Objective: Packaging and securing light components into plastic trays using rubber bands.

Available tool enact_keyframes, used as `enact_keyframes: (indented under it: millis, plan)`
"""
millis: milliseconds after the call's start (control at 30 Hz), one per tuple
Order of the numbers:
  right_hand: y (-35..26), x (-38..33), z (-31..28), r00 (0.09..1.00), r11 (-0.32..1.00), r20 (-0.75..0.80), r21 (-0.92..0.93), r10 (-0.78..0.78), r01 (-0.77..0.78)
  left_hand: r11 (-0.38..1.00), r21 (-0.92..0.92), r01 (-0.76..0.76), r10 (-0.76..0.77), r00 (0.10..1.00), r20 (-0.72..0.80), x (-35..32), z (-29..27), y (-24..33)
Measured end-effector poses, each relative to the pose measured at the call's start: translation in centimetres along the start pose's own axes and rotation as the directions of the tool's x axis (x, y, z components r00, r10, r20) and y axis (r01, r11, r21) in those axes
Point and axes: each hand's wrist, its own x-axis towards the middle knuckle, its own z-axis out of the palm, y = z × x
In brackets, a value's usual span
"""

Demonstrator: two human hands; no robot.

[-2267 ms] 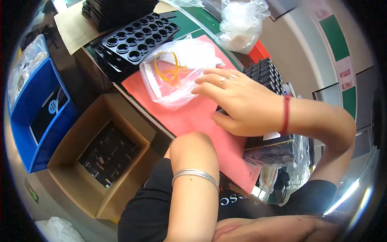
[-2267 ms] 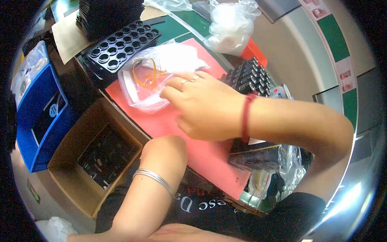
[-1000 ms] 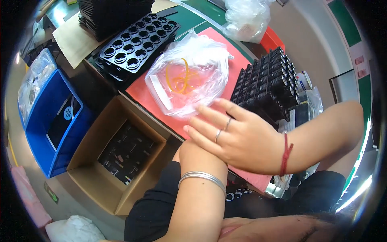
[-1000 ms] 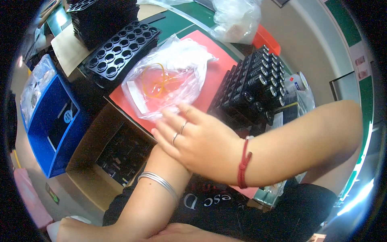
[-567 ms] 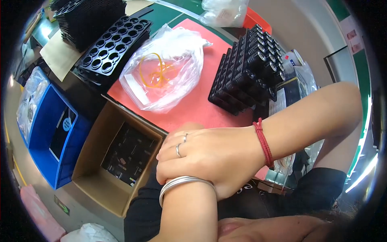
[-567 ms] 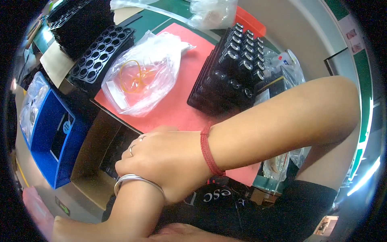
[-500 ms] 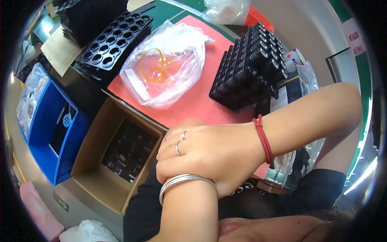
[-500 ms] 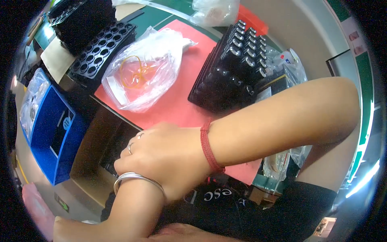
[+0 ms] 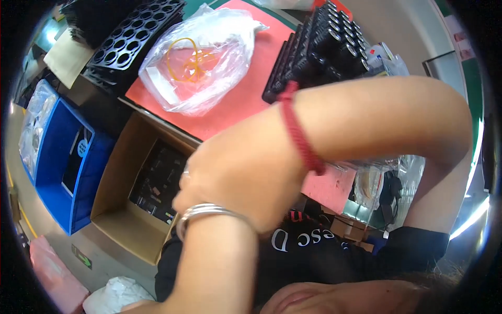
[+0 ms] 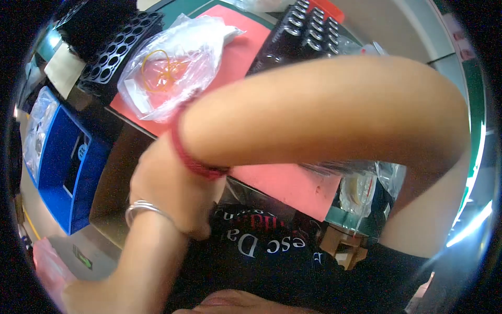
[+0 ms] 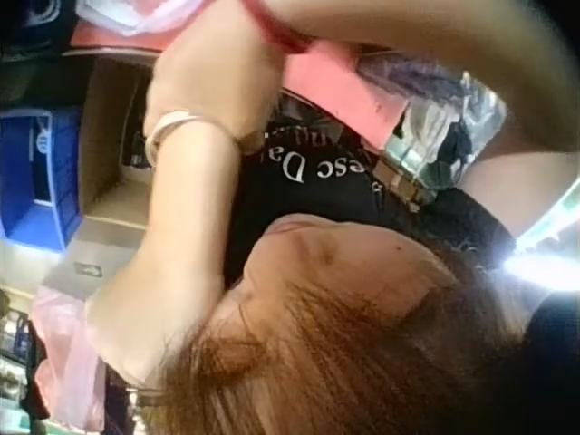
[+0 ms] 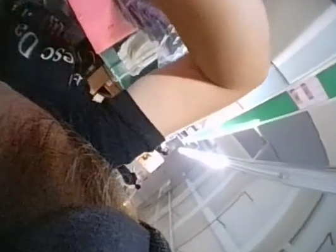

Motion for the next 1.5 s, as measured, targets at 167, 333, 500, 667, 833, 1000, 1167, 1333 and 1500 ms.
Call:
enact_keyframes:
  millis: [167,333,500,667,833,1000,1167,1333,1500]
  plan:
    - [1.4,-2.8,-0.1,0.995,0.997,-0.085,-0.05,0.053,-0.058,1.0,-0.015,0.021,-0.022,0.998,-0.063,-0.6,-2.4,1.6]
    - [0.9,-3.5,-1.6,0.982,0.989,-0.165,-0.097,0.093,-0.11,0.998,-0.043,0.051,-0.056,0.991,-0.119,-0.9,-5.4,3.2]
    - [-0.5,-4.1,-3.8,0.969,0.975,-0.208,-0.145,0.137,-0.169,0.993,-0.085,0.086,-0.097,0.987,-0.127,-1.2,-9.0,4.3]
    - [-2.0,-4.3,-5.3,0.951,0.959,-0.253,-0.173,0.178,-0.225,0.985,-0.112,0.128,-0.142,0.981,-0.131,-1.7,-11.8,5.3]
    - [-3.2,-4.3,-7.0,0.934,0.942,-0.263,-0.165,0.243,-0.292,0.979,-0.099,0.177,-0.186,0.978,-0.094,-1.6,-13.9,6.2]
    - [-4.2,-3.9,-9.1,0.923,0.933,-0.254,-0.142,0.29,-0.332,0.964,-0.067,0.257,-0.261,0.964,-0.054,-2.1,-15.0,6.7]
    - [-4.7,-3.5,-11.4,0.91,0.926,-0.254,-0.101,0.328,-0.363,0.94,-0.018,0.341,-0.342,0.939,-0.037,-2.3,-14.8,5.5]
    - [-5.8,-2.4,-12.5,0.886,0.91,-0.267,-0.061,0.38,-0.409,0.915,0.029,0.402,-0.401,0.915,-0.034,0.0,-15.3,4.4]
    - [-5.5,-5.0,-15.4,0.841,0.878,-0.298,-0.016,0.452,-0.478,0.899,0.075,0.431,-0.429,0.902,-0.046,2.4,-16.7,4.2]
